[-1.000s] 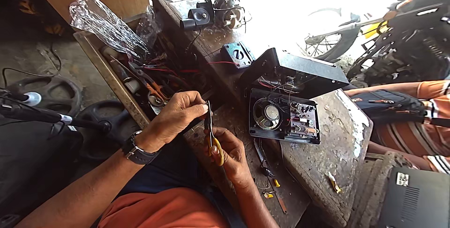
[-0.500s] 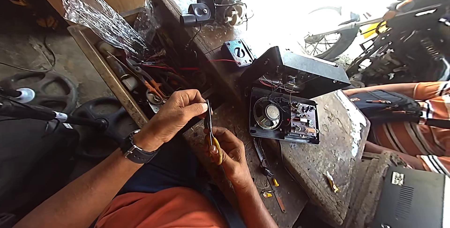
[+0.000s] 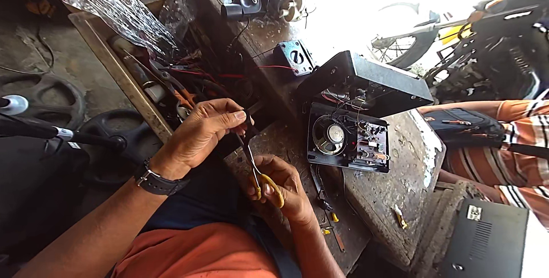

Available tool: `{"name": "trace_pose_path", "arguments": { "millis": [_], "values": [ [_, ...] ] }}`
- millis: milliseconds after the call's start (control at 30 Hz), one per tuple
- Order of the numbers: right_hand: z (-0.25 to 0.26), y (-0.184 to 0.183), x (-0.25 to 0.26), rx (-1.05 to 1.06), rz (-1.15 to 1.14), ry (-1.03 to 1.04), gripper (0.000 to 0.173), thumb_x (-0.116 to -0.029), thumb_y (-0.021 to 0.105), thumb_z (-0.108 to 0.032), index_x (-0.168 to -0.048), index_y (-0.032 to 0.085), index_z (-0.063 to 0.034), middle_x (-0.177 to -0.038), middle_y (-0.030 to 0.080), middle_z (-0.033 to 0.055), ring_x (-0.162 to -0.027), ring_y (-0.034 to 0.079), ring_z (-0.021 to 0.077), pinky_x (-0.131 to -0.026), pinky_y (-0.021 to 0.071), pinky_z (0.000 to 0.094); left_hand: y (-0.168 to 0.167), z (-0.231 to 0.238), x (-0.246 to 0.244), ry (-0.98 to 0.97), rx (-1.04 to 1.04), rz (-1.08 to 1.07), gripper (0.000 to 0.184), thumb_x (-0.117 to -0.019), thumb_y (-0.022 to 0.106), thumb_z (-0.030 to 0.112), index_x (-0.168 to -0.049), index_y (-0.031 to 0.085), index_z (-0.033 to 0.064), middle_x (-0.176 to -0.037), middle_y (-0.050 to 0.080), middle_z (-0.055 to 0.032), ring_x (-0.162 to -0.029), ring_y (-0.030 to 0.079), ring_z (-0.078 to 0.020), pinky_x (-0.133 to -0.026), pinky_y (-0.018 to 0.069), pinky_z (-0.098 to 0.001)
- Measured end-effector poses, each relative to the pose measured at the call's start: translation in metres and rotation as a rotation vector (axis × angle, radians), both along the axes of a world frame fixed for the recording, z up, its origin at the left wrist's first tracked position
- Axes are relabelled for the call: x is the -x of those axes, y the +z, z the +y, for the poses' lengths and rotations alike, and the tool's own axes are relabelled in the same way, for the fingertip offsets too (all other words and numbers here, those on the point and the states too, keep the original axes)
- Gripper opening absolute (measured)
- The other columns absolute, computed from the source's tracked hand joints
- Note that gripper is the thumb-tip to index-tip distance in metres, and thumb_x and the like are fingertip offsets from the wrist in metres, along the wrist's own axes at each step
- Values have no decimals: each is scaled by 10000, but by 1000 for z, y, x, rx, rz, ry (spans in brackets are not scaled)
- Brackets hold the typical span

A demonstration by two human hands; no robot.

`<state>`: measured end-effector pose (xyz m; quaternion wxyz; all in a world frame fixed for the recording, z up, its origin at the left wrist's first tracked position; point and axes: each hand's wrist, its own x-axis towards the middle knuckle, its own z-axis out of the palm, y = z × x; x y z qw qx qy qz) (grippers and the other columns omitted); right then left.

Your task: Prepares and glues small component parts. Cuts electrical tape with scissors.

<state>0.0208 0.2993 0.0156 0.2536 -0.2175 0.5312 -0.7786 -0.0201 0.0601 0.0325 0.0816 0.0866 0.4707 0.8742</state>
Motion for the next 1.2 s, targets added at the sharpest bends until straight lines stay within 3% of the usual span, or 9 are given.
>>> {"name": "trace_pose_path", "arguments": {
  "millis": [167, 333, 467, 667, 767, 833, 933, 1067, 1200],
  "values": [
    [-7, 13, -3, -319, 207, -149, 348, -948, 725, -137, -1211, 615, 63, -953, 727, 89, -793, 701, 119, -727, 618, 290, 6, -39, 1, 131, 52, 86, 161, -1020, 540, 169, -990, 685, 105, -1047, 690, -65, -979, 676, -186, -893, 576, -378],
    [-36, 32, 20, -867, 573, -345, 204, -897, 743, -119, -1096, 762, -76, -890, 729, -4, -700, 663, 64, -595, 580, 248, 18, -83, -12, 251, 266, 144, 193, -1050, 466, 109, -1053, 659, 113, -1099, 702, -36, -1017, 692, -186, -925, 581, -375],
    [-86, 37, 79, -1113, 843, -370, 92, -875, 762, -180, -929, 796, -113, -893, 659, 55, -855, 647, 189, -754, 564, 382, 11, -88, -3, 215, 279, 143, 185, -1037, 449, 82, -1034, 634, 96, -1093, 721, -72, -957, 717, -201, -874, 608, -386],
    [-143, 14, 144, -1483, 713, 26, 113, -936, 634, -112, -910, 725, -50, -974, 710, 135, -989, 690, 307, -833, 562, 528, 12, -85, -2, 102, 154, 87, 203, -1062, 387, 65, -1018, 585, 72, -1106, 718, -112, -860, 736, -210, -800, 632, -379],
    [-131, 8, 141, -1226, 576, -96, 169, -896, 614, -35, -983, 756, -63, -951, 732, 94, -922, 697, 226, -818, 568, 461, 13, -87, -1, 93, 118, 81, 208, -1069, 384, 68, -1033, 588, 80, -1087, 733, -105, -829, 740, -189, -771, 636, -350],
    [-116, 13, 129, -803, 440, -264, 269, -1011, 525, -56, -1176, 733, -15, -1046, 747, 97, -932, 716, 163, -830, 606, 368, 12, -85, -1, 81, 101, 79, 208, -1069, 379, 66, -1038, 584, 76, -1081, 733, -111, -822, 740, -188, -761, 636, -342],
    [-99, 30, 104, -294, 249, -289, 338, -1090, 423, -122, -1246, 639, 86, -1166, 710, 203, -1068, 707, 255, -937, 597, 421, 14, -77, -1, 40, 99, 91, 204, -1066, 381, 69, -1022, 579, 83, -1066, 729, -105, -822, 739, -191, -773, 638, -354],
    [-87, 38, 76, -190, 347, -286, 241, -990, 586, -41, -1169, 640, 112, -1040, 707, 150, -929, 691, 163, -846, 597, 333, 18, -64, 2, -4, 142, 122, 177, -1059, 414, 76, -1028, 587, 95, -1059, 737, -82, -811, 737, -165, -768, 634, -331],
    [-84, 36, 59, -153, 301, -369, 264, -950, 638, 49, -1194, 615, 147, -1063, 704, 207, -952, 705, 198, -876, 603, 342, 23, -56, 0, -11, 228, 165, 160, -1061, 420, 68, -1025, 575, 87, -1074, 727, -83, -807, 735, -167, -779, 637, -337]
  ]
}}
